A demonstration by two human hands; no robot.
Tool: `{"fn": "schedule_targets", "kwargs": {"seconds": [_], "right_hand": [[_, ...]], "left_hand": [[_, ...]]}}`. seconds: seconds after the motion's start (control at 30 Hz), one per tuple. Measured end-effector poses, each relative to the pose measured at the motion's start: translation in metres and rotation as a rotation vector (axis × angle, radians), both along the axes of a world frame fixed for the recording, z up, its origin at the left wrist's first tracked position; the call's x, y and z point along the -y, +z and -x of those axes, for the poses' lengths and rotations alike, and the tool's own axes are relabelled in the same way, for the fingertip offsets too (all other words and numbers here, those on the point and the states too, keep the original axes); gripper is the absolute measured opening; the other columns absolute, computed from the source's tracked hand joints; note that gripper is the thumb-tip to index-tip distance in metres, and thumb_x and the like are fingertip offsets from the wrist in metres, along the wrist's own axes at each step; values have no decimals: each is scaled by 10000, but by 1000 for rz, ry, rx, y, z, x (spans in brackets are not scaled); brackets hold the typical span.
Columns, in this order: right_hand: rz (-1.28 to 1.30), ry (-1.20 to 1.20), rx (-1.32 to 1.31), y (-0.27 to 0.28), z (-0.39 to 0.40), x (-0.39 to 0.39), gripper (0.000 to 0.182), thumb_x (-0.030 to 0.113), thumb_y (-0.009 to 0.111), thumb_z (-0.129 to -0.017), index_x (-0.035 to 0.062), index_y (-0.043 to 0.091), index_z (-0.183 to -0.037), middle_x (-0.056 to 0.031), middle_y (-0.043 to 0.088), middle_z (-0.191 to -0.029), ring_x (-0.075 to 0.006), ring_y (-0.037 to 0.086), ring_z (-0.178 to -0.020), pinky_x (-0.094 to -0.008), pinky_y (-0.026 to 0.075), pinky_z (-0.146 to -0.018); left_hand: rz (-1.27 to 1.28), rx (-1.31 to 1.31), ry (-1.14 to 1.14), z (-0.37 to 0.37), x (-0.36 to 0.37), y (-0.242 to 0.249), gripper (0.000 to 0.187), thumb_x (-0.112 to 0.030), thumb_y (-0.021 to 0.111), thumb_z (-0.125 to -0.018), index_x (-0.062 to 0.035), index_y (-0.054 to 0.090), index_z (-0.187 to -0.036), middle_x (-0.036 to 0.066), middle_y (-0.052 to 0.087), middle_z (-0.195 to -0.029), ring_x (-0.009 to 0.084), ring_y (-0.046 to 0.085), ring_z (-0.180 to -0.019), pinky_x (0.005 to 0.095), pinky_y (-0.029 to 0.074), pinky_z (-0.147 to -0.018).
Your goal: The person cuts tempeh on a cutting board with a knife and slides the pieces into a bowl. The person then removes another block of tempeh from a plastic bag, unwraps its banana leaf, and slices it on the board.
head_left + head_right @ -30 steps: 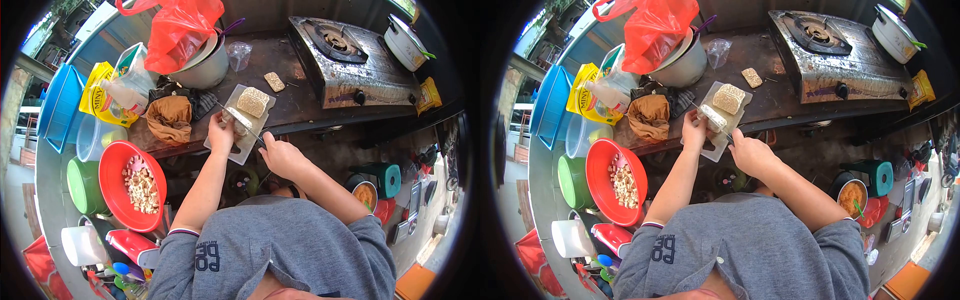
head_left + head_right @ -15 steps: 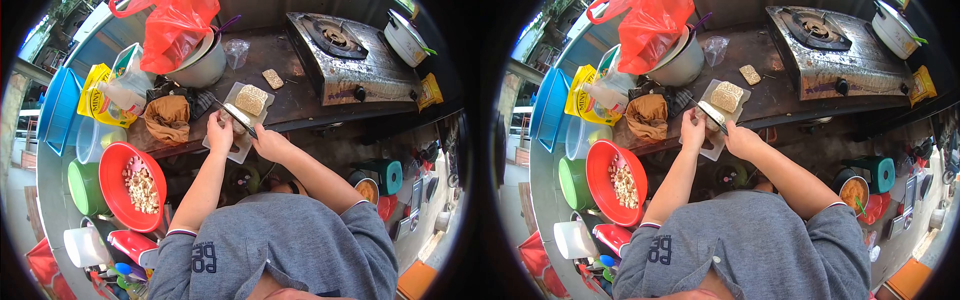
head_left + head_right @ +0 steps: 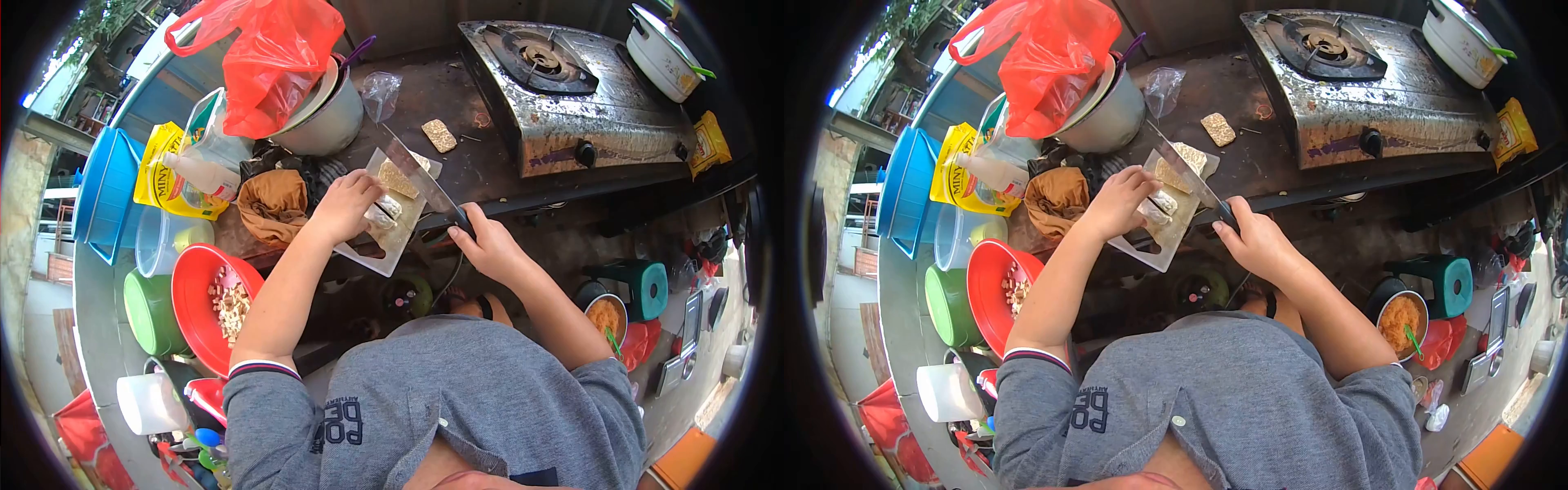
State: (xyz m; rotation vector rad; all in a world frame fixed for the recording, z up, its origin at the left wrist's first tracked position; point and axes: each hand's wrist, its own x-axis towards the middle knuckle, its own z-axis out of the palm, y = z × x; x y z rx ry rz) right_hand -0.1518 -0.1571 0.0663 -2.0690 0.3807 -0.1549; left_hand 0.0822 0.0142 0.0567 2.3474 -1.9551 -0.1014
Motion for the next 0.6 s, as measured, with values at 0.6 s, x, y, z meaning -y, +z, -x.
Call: {"fn": "schedule_targets", "kwargs": {"seconds": [0.6], "right_hand": [[117, 215, -170, -34, -18, 32, 297, 265, 532, -917, -2, 406, -951, -292, 609, -742, -478, 596, -764, -536, 452, -670]], "left_hand": [[-57, -165, 88, -2, 5, -16, 515, -227, 780, -615, -39, 525, -1021, 151, 580, -953, 340, 566, -945, 406, 476, -829]]}}
